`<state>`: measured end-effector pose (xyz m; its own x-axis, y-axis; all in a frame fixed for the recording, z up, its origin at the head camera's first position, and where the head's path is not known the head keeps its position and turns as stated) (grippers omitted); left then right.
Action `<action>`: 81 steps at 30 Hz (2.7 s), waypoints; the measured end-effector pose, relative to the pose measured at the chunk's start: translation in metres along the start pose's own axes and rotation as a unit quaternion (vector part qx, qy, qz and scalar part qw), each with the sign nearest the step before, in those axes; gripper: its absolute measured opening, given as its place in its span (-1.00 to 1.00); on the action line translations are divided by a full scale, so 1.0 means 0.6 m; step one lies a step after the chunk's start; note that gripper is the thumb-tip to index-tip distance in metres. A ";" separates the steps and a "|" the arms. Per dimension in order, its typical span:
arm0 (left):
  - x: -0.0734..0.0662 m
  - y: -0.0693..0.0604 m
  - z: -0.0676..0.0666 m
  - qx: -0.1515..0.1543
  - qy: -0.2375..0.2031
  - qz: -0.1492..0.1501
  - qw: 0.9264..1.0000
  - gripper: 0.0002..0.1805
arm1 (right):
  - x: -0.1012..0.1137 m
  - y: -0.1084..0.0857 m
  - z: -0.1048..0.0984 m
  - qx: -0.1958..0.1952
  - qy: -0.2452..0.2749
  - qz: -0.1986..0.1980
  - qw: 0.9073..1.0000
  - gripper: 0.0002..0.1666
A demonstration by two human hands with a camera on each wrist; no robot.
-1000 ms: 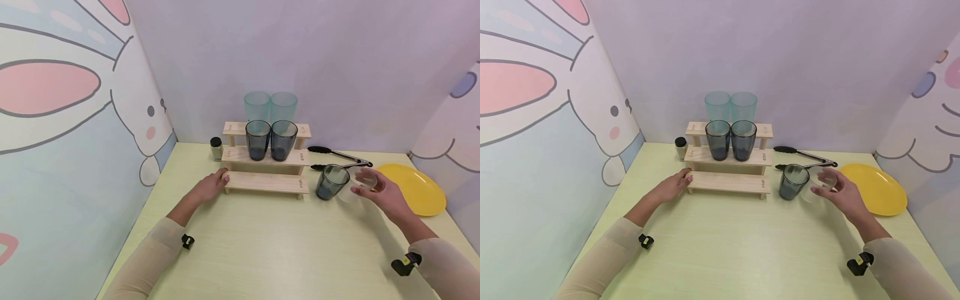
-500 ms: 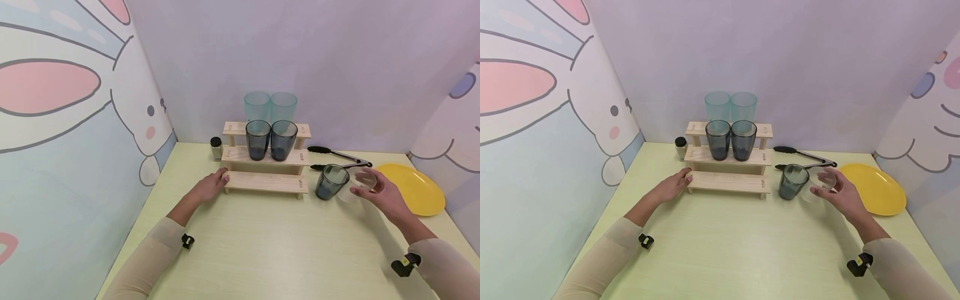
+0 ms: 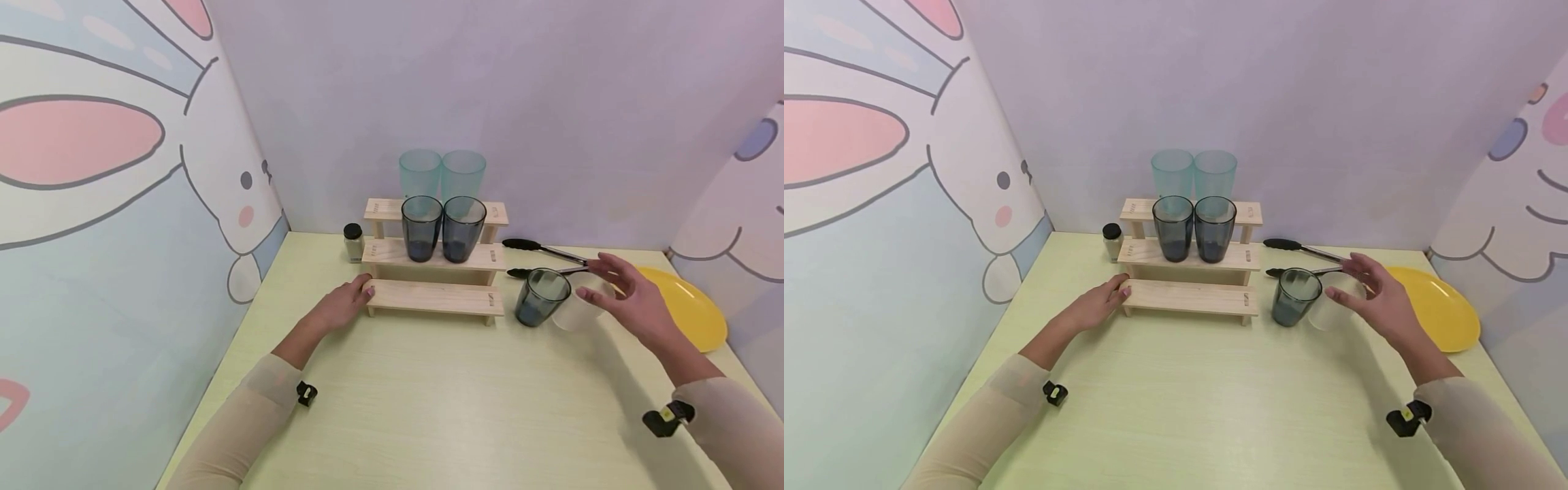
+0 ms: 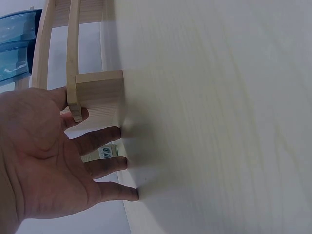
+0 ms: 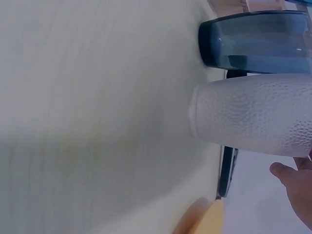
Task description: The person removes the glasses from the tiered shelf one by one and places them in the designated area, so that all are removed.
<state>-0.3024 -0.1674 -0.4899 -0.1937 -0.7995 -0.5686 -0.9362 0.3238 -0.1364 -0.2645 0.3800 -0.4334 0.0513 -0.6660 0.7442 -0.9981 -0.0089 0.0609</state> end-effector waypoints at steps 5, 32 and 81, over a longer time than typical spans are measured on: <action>-0.001 0.002 -0.001 0.002 -0.002 -0.002 1.000 -0.30 | 0.043 0.016 -0.015 -0.013 0.015 -0.023 1.000 0.12; 0.006 0.010 0.004 0.010 0.000 0.008 1.000 -0.25 | 0.244 0.092 0.084 0.030 0.065 -0.113 0.991 0.20; 0.102 0.066 0.049 -0.022 0.007 0.008 1.000 -0.03 | 0.347 0.145 0.210 -0.078 0.045 -0.100 0.991 0.10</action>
<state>-0.3428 -0.1887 -0.5538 -0.2121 -0.8022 -0.5582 -0.9450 0.3138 -0.0919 -0.3448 0.1468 -0.3568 0.2581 -0.5924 0.7632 -0.9507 -0.0150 0.3099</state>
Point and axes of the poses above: each hand's wrist, its own y-axis towards the middle knuckle, its own z-axis out of the palm, x = y × z, the point moved 7 cm from there along y, towards the middle knuckle, and after that the axes turned 2 degrees about -x, right-handed, at the moved point
